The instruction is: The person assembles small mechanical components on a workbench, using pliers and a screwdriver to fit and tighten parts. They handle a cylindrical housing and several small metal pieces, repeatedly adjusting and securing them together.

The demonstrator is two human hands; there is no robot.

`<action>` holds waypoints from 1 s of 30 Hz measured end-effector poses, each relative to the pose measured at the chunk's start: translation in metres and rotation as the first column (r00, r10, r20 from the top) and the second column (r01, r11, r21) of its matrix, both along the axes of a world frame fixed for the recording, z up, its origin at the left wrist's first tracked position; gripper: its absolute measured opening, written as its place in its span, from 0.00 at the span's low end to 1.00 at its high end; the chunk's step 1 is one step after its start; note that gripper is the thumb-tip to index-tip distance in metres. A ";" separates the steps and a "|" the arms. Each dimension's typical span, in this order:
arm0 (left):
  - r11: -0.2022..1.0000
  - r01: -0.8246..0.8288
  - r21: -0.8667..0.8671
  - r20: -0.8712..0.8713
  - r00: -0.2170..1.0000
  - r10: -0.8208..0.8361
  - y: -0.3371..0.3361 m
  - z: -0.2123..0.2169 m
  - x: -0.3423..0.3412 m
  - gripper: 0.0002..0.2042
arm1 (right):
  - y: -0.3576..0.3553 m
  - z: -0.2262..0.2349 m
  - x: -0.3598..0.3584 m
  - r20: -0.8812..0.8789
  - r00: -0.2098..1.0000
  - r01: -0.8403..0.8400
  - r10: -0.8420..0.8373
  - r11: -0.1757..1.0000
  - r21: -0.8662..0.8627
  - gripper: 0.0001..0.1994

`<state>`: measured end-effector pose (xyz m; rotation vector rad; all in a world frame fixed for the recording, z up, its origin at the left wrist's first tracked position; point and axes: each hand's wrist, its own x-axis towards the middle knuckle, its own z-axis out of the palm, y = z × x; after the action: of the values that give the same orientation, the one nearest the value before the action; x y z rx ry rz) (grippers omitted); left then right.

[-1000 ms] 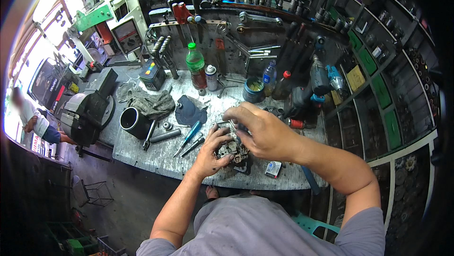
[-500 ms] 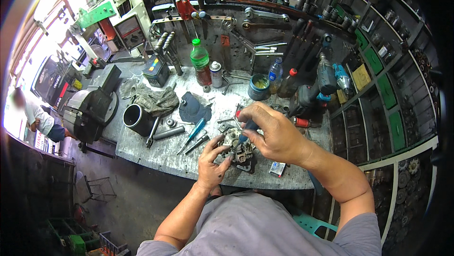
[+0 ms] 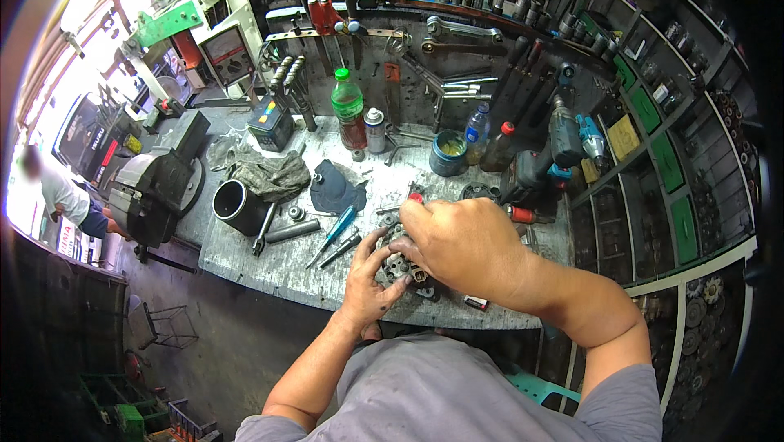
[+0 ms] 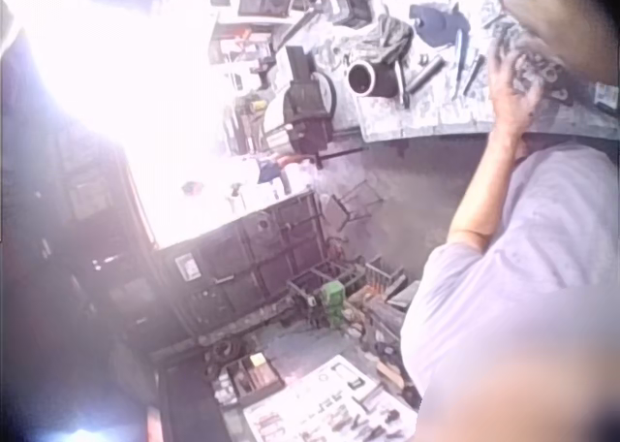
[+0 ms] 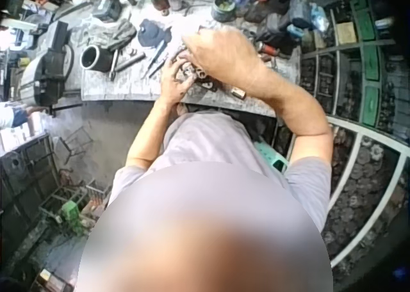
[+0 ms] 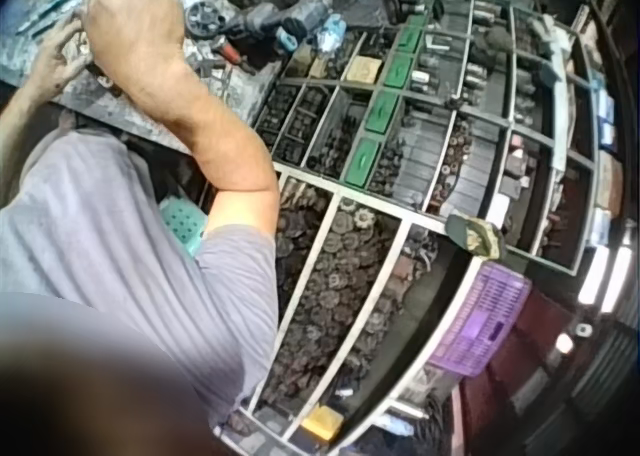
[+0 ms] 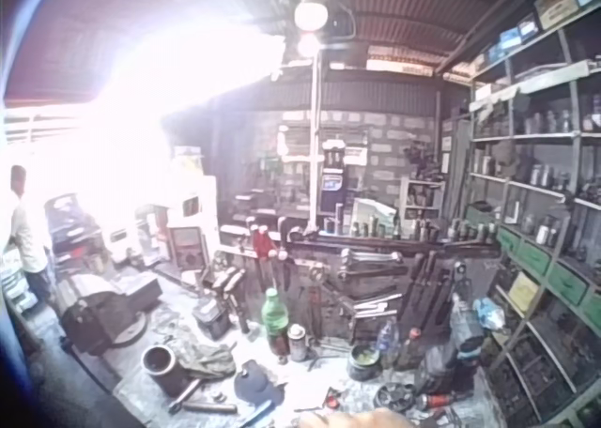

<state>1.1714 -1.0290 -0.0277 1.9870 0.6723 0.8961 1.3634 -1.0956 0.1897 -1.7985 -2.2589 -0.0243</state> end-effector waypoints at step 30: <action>0.916 0.286 0.280 -0.246 0.944 -0.220 0.044 0.038 -0.010 0.36 | 0.004 -0.072 -0.012 -0.917 0.318 -0.164 0.241 0.967 0.197 0.20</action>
<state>1.1617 -0.9847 0.0104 2.4134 0.3857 0.6702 1.3518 -1.0912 0.1176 -0.9514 -1.4899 0.7884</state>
